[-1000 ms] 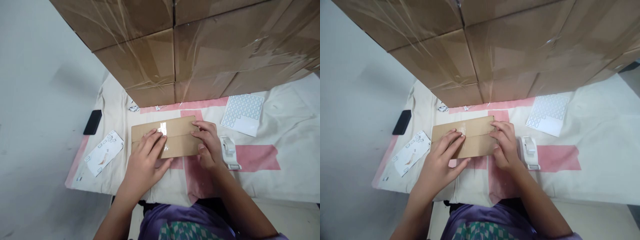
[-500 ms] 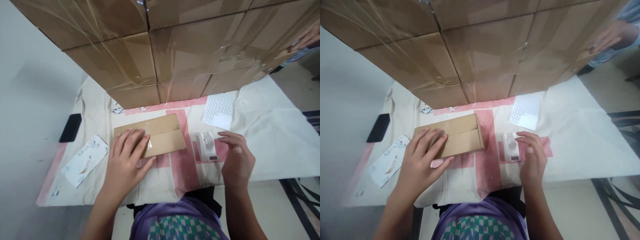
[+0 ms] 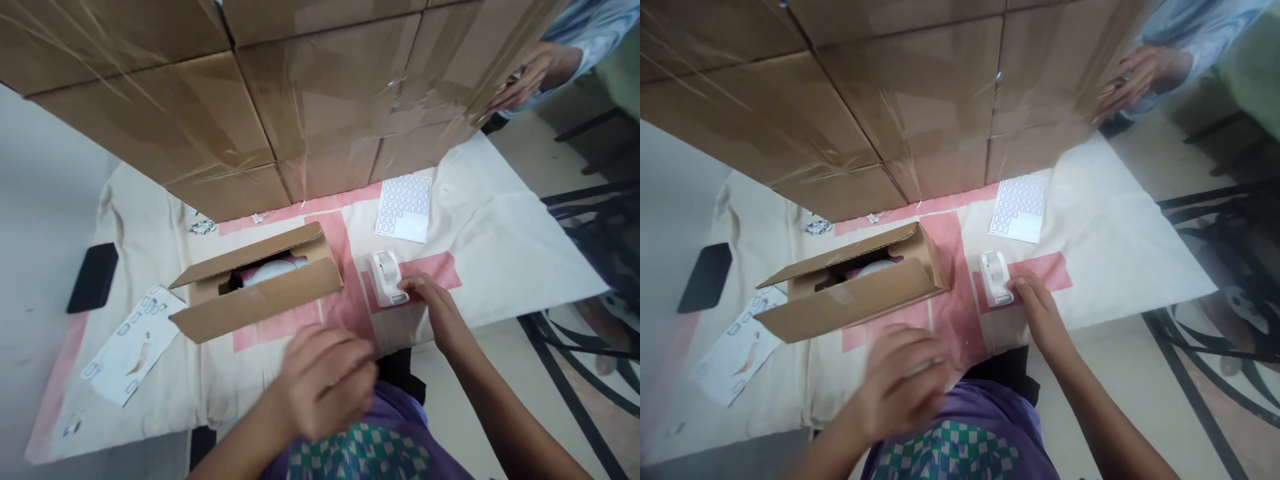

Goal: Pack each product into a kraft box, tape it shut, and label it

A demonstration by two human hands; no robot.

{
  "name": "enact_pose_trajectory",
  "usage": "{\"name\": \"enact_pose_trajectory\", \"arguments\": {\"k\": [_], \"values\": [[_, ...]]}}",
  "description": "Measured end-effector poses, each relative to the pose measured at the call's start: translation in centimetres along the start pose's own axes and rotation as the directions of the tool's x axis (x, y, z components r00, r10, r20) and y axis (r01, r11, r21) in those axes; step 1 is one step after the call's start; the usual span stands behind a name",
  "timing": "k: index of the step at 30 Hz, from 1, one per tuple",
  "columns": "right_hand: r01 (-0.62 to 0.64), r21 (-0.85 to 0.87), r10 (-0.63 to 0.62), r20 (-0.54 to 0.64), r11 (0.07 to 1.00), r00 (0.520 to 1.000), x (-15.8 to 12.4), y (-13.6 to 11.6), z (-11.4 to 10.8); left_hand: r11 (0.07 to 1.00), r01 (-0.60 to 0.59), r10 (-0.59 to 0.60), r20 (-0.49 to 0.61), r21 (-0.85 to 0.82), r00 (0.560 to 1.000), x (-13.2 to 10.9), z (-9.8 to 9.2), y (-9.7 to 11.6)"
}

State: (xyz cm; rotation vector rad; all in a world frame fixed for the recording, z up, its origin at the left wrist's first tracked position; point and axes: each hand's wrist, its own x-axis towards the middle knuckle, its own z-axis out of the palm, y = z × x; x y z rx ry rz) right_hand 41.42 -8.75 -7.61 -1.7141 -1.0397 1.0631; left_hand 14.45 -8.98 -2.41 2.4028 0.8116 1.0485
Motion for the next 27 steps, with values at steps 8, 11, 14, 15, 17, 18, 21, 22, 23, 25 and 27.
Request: {"name": "enact_pose_trajectory", "arguments": {"k": [8, 11, 14, 15, 17, 18, 21, 22, 23, 25, 27], "values": [[-0.156, 0.092, 0.150, 0.072, 0.983, 0.986, -1.1, -0.3, -0.6, 0.984, 0.106, -0.136, 0.224, 0.143, 0.965, 5.2, 12.6, -3.1], [-0.228, 0.109, 0.220, 0.081, 0.968, 0.972, -0.7, -0.5, -0.6, 0.977, 0.112, -0.154, 0.238, 0.180, 0.959, 5.6, 13.0, -4.7], [-0.261, 0.144, 0.251, 0.081, 0.955, 0.965, -0.3, -0.9, -0.5, 0.981, 0.109, -0.146, 0.238, 0.160, 0.960, 5.7, 13.0, -5.6], [-0.268, 0.158, 0.259, 0.076, 0.950, 0.963, -0.2, -1.1, -0.5, 0.983, 0.113, -0.145, 0.233, 0.145, 0.961, 5.6, 13.1, -5.8], [-0.278, 0.191, 0.268, 0.073, 0.942, 0.961, -0.1, -1.5, -0.4, 0.988, 0.119, -0.138, 0.203, 0.102, 0.969, 5.5, 13.6, -6.4], [-0.281, 0.209, 0.271, 0.076, 0.937, 0.960, -0.2, -1.7, -0.4, 0.990, 0.120, -0.132, 0.175, 0.073, 0.976, 5.4, 13.9, -6.7], [-0.300, 0.242, 0.285, 0.095, 0.923, 0.954, -0.4, -2.4, -0.3, 0.994, 0.110, -0.110, 0.081, 0.010, 0.991, 5.0, 14.9, -7.5], [-0.306, 0.246, 0.290, 0.100, 0.920, 0.952, -0.4, -2.7, -0.2, 0.994, 0.108, -0.108, 0.061, 0.006, 0.992, 4.8, 15.1, -7.7], [-0.311, 0.248, 0.294, 0.104, 0.918, 0.950, -0.5, -3.0, -0.1, 0.994, 0.113, -0.113, 0.052, 0.009, 0.992, 4.8, 15.3, -7.7], [-0.318, 0.254, 0.299, 0.112, 0.913, 0.948, -0.7, -3.6, 0.2, 0.991, 0.135, -0.136, 0.057, 0.020, 0.989, 4.7, 15.4, -7.7], [-0.339, 0.258, 0.319, 0.118, 0.905, 0.940, -0.7, -4.0, 0.5, 0.989, 0.147, -0.148, 0.068, 0.020, 0.987, 4.7, 15.3, -7.6]]}}
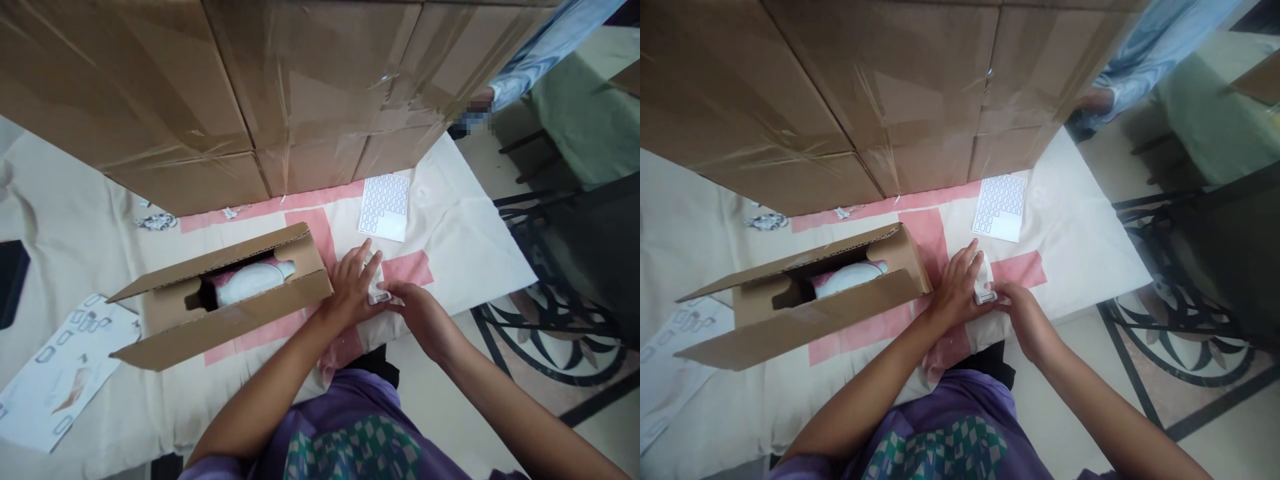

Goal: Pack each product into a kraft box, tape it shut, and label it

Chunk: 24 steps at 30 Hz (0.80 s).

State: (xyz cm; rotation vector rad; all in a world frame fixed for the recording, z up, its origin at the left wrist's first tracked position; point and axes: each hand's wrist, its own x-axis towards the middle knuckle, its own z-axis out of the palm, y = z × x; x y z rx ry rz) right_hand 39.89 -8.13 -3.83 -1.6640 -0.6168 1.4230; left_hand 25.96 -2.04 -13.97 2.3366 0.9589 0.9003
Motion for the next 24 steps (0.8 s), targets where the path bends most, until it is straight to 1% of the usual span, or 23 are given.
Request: {"name": "enact_pose_trajectory", "arguments": {"k": [4, 7, 9, 12, 15, 19, 24], "values": [[-0.067, 0.012, 0.067, -0.018, 0.998, 0.998, 0.0, -0.5, 0.6, 0.999, -0.040, 0.039, -0.034, -0.024, 0.999, 0.0, -0.1, 0.0], [-0.129, 0.031, 0.130, -0.034, 0.991, 0.991, 0.1, -0.8, 0.7, 0.997, -0.072, 0.069, -0.105, -0.031, 0.992, -0.1, 0.2, -0.3], [-0.146, 0.047, 0.148, -0.055, 0.988, 0.987, 0.0, -0.9, 0.5, 0.995, -0.094, 0.089, -0.149, -0.025, 0.985, -0.1, 0.5, -0.4], [-0.092, 0.031, 0.094, -0.093, 0.995, 0.991, -0.4, -0.9, 0.3, 0.994, -0.101, 0.094, -0.187, -0.031, 0.978, -0.2, 0.8, -0.4], [-0.046, -0.029, 0.042, -0.136, 0.999, 0.990, -1.1, -0.3, 0.2, 0.996, -0.076, 0.067, -0.199, -0.041, 0.978, -0.2, 0.5, -0.1], [-0.052, -0.029, 0.045, -0.192, 0.998, 0.980, -1.8, 0.9, 0.4, 0.998, -0.048, 0.042, -0.175, -0.028, 0.984, -0.1, -0.1, 0.3], [-0.046, 0.049, 0.055, -0.213, 0.998, 0.976, -2.3, 2.1, 0.9, 0.999, -0.018, 0.006, -0.218, -0.050, 0.976, -0.1, 0.3, 0.4]]}}
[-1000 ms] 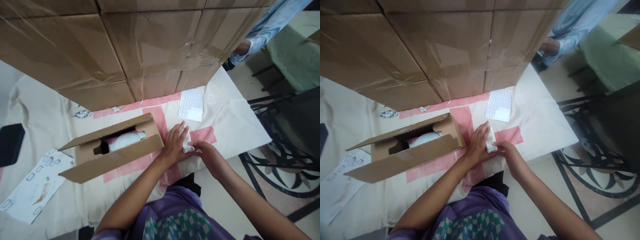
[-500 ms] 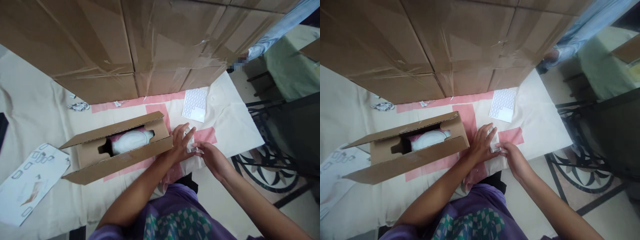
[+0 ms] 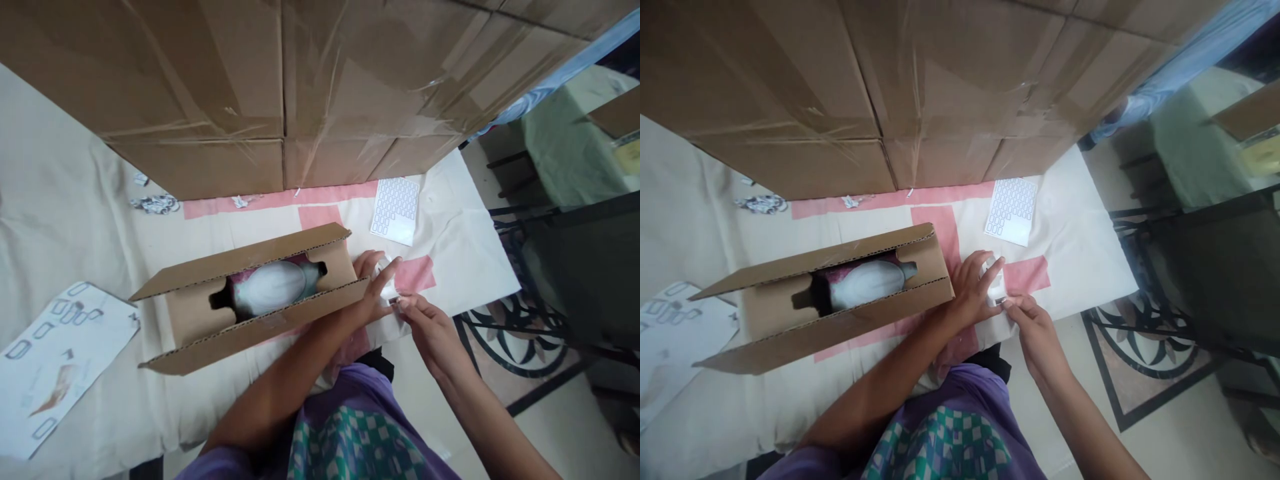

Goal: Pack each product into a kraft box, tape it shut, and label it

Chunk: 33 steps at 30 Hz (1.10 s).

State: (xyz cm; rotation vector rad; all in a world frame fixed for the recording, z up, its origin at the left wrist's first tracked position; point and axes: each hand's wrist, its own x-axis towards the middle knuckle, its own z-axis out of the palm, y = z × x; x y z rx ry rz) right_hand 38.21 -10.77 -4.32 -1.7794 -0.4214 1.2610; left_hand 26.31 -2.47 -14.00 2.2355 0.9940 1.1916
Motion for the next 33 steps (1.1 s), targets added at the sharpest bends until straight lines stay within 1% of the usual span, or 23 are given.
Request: {"name": "enact_pose_trajectory", "arguments": {"k": [5, 9, 13, 16, 23, 29, 33], "values": [[-0.003, 0.027, 0.003, 0.008, 1.000, 1.000, -0.5, 0.8, 0.0, 1.000, 0.009, -0.010, -0.048, -0.023, 0.999, -0.1, 0.6, 0.0], [-0.028, 0.071, 0.030, -0.019, 0.997, 0.999, -1.2, 1.3, 0.2, 0.999, 0.033, -0.033, 0.011, 0.003, 0.999, -0.2, 0.6, 0.1], [-0.112, 0.132, 0.116, -0.020, 0.985, 0.993, -1.9, 1.5, 0.5, 0.998, 0.053, -0.054, 0.051, 0.014, 0.997, -0.3, 0.5, 0.2], [-0.133, 0.152, 0.140, -0.032, 0.979, 0.990, -2.2, 1.7, 0.7, 0.999, 0.050, -0.049, 0.029, -0.008, 0.998, -0.2, 0.3, 0.2], [-0.128, 0.165, 0.135, -0.033, 0.978, 0.990, -2.3, 2.4, 1.0, 0.998, 0.038, -0.039, -0.028, -0.050, 0.999, 0.1, 0.1, 0.4], [-0.108, 0.154, 0.116, -0.040, 0.982, 0.992, -2.3, 3.3, 0.2, 0.999, 0.031, -0.029, 0.052, -0.042, 0.998, 0.0, -0.2, 0.1], [-0.105, 0.144, 0.107, -0.004, 0.984, 0.994, -2.3, 3.7, -0.2, 0.998, 0.024, -0.019, 0.078, -0.060, 0.997, -0.2, -0.2, -0.2]]}}
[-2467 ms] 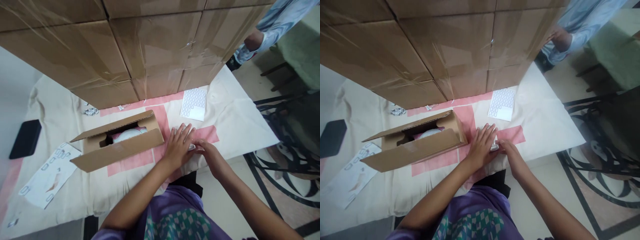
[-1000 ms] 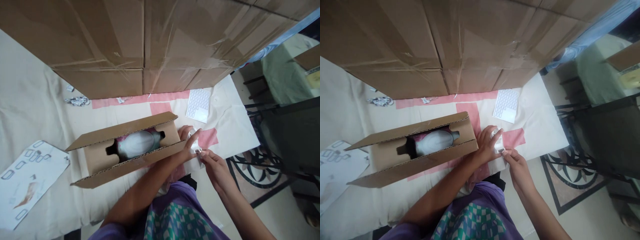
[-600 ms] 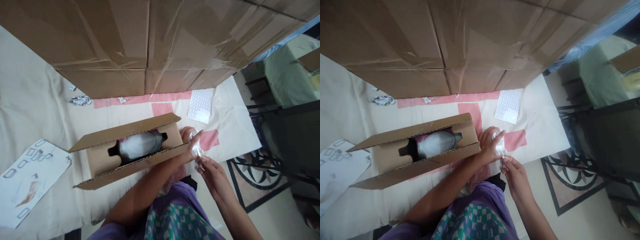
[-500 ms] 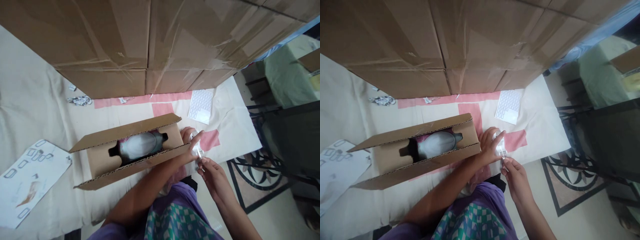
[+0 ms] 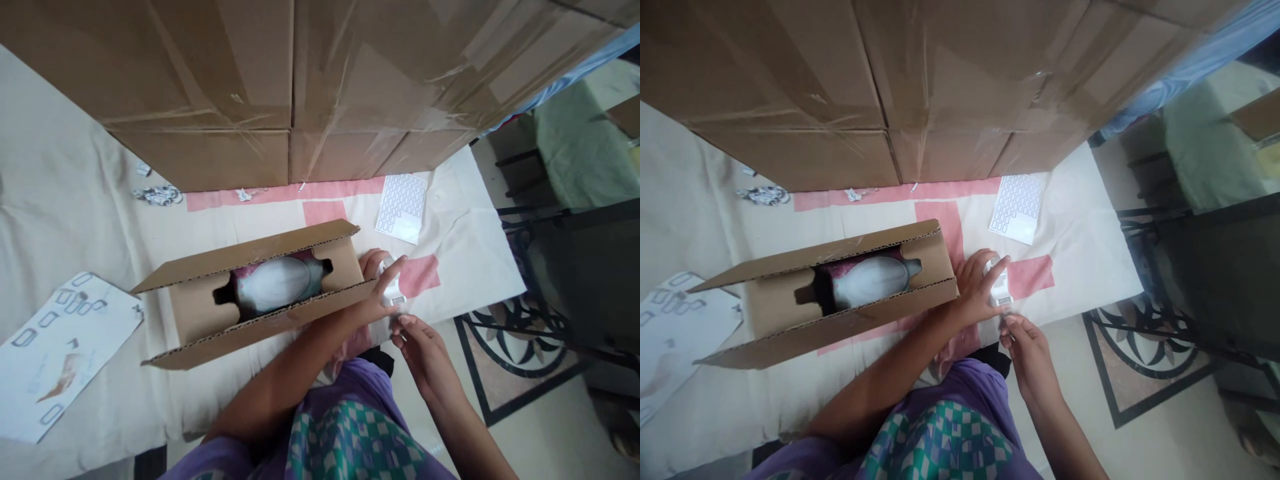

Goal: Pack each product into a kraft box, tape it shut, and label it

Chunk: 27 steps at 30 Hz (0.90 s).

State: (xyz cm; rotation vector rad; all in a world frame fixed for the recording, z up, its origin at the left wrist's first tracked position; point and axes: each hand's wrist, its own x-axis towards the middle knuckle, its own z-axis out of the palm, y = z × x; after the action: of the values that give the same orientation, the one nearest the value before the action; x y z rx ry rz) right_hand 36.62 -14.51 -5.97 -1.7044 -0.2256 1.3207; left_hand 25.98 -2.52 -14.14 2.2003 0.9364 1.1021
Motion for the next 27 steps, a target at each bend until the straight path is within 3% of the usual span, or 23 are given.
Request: {"name": "enact_pose_trajectory", "arguments": {"k": [9, 16, 23, 27], "values": [[0.026, -0.008, -0.026, 0.024, 1.000, 0.999, 0.1, 0.1, 0.1, 0.999, 0.045, -0.045, 0.040, -0.001, 0.998, -0.2, 0.6, 0.0], [0.041, -0.062, -0.043, -0.035, 0.997, 0.998, 0.6, 0.1, 0.5, 0.999, 0.038, -0.039, -0.021, -0.032, 0.999, -0.3, 0.7, 0.1], [0.058, -0.101, -0.063, -0.049, 0.993, 0.997, 0.9, 0.3, 0.5, 0.984, -0.031, 0.066, 0.201, -0.173, 0.977, 0.0, -2.6, -0.6], [0.089, -0.106, -0.097, -0.076, 0.990, 0.992, 1.0, 0.6, 0.5, 0.977, 0.026, 0.021, 0.217, -0.214, 0.976, 0.2, -3.4, 0.0]]}}
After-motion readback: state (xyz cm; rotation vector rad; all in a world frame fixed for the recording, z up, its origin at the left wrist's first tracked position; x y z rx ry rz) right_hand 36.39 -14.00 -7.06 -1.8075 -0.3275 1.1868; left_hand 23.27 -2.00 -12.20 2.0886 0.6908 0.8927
